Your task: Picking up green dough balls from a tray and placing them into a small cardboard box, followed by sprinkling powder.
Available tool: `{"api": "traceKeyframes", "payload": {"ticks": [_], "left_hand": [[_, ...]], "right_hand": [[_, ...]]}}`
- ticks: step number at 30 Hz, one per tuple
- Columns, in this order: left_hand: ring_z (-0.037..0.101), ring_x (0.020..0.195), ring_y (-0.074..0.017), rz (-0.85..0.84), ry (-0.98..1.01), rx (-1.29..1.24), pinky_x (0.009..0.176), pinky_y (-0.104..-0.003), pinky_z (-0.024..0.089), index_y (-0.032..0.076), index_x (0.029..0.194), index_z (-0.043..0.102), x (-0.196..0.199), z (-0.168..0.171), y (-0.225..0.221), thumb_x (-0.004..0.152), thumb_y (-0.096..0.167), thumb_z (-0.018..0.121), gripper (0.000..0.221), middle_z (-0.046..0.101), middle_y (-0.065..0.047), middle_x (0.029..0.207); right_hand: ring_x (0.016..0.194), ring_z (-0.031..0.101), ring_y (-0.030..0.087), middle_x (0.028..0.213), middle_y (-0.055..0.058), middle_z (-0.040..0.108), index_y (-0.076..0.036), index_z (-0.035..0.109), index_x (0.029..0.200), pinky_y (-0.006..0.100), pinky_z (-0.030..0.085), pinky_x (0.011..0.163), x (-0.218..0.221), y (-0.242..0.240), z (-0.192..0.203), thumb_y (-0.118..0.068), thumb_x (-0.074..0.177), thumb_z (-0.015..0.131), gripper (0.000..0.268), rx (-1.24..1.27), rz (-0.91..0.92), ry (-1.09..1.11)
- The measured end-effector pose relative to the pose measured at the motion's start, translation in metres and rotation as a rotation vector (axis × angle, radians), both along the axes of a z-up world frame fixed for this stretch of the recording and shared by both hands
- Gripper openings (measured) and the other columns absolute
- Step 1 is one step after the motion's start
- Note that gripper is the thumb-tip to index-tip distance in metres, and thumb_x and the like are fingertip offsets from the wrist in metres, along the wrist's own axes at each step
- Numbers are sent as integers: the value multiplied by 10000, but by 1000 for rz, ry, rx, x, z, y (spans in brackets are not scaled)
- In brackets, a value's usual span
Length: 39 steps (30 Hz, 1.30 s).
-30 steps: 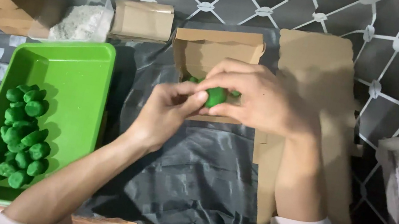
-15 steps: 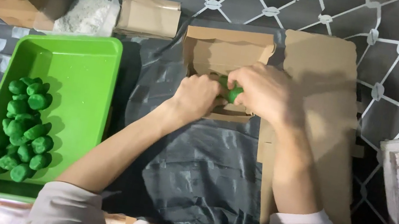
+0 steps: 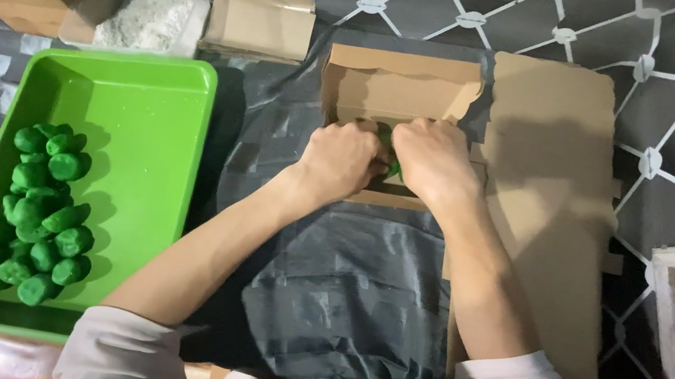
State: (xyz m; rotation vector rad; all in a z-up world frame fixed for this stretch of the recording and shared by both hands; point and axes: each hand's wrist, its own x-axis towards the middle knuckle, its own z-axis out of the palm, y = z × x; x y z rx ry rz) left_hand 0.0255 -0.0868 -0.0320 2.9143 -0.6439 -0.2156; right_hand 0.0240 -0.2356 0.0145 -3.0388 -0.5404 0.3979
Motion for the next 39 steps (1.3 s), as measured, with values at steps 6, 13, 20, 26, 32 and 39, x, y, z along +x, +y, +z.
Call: {"api": "traceKeyframes", "payload": {"ticks": [6, 13, 20, 26, 32, 39], "left_hand": [[774, 817, -342, -17, -47, -20, 730, -484, 641, 210, 966, 818, 0, -6, 3, 874, 376, 763, 198, 760, -66, 831], [768, 801, -357, -56, -66, -5, 715, -503, 636, 153, 951, 814, -5, 3, 3, 824, 292, 804, 188, 752, -93, 816], [767, 801, -366, -64, -50, 2, 704, -501, 634, 151, 945, 810, -2, -1, 2, 813, 279, 793, 184, 751, -104, 801], [766, 817, -397, -67, 6, -16, 694, -530, 629, 60, 953, 784, -6, 18, 0, 849, 221, 736, 198, 753, -156, 824], [759, 787, -384, -196, 17, -29, 689, -513, 624, 77, 959, 763, -5, 22, -3, 893, 58, 665, 120, 739, -157, 839], [674, 758, -385, -438, 279, -394, 687, -519, 536, 1, 769, 645, -29, 48, -3, 1092, 358, 433, 527, 668, -154, 886]], "right_hand": [[802, 741, 464, 786, 245, 726, 42, 717, 798, 563, 612, 648, -9, 3, 17, 140, 832, 667, 116, -16, -19, 11], [891, 724, 521, 875, 305, 735, 77, 742, 865, 610, 613, 675, -8, 5, 18, 210, 833, 584, 209, 13, -67, 27], [848, 715, 528, 839, 319, 714, 88, 719, 829, 616, 605, 611, -8, 10, 14, 214, 817, 595, 177, 11, -77, 24], [754, 747, 423, 760, 215, 736, 24, 757, 785, 522, 597, 583, -23, 4, 46, 115, 840, 650, 151, 45, -130, -39], [679, 692, 284, 758, 115, 744, -63, 768, 846, 436, 522, 652, -65, -24, 134, -147, 945, 683, 155, 316, -187, -94], [779, 593, 124, 887, 6, 650, -118, 603, 988, 263, 455, 699, -37, -77, 81, -272, 1005, 770, 228, 677, -387, -128]]}}
